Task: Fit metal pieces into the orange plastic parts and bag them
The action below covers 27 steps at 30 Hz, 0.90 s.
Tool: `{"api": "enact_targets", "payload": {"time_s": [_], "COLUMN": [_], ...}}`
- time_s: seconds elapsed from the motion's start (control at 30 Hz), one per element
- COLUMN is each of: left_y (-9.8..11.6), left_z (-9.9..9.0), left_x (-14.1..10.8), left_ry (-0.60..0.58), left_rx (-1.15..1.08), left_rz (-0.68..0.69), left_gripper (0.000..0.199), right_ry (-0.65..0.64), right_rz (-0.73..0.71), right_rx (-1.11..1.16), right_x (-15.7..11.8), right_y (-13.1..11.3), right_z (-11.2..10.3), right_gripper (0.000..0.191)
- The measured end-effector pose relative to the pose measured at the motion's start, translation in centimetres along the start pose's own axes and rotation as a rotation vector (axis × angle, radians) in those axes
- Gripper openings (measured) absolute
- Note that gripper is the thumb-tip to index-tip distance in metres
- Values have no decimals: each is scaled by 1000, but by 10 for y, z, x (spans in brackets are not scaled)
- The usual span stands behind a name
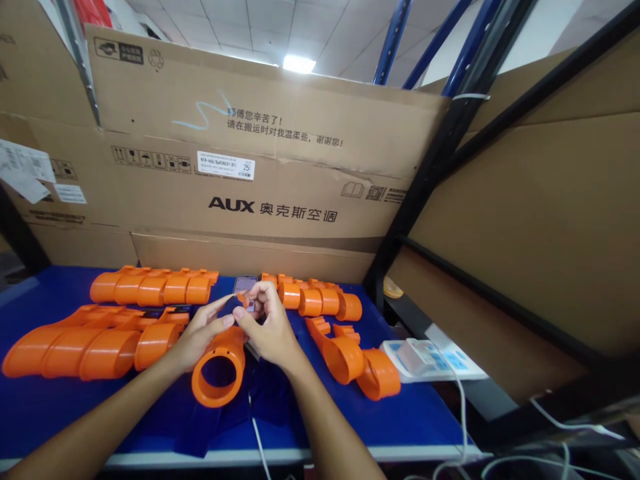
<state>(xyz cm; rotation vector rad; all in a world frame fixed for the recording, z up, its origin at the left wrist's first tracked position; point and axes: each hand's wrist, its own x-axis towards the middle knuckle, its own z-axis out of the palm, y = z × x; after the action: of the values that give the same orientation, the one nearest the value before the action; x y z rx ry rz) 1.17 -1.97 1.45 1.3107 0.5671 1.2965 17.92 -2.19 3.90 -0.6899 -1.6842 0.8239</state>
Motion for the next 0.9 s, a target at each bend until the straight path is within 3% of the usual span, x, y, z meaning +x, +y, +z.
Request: {"api": "enact_targets", "payload": {"time_s": [0.2, 0.37, 0.5, 0.67, 0.9], "left_y": [-1, 1, 5, 2, 0], "left_z": [-2, -4, -2, -3, -6], "left_x": [0, -2, -3, -5, -4], "left_ry": [58, 120, 152, 149, 162], "left_rx": [-93, -369, -432, -391, -398], "left_rz": [-78, -191, -156, -134, -164], "left_gripper": [47, 70, 73, 71, 70], "right_ry": [-61, -131, -403, -680, -688], "right_rz": [63, 42, -86, -108, -77], "right_rx": [-25, -226, -498, -676, -651], "right_x": [0, 2, 1, -2, -4], "right_y": [3, 2, -7, -13, -5], "right_z": [-5, -19, -24, -19, -14], "right_gripper": [32, 24, 6, 6, 17]}}
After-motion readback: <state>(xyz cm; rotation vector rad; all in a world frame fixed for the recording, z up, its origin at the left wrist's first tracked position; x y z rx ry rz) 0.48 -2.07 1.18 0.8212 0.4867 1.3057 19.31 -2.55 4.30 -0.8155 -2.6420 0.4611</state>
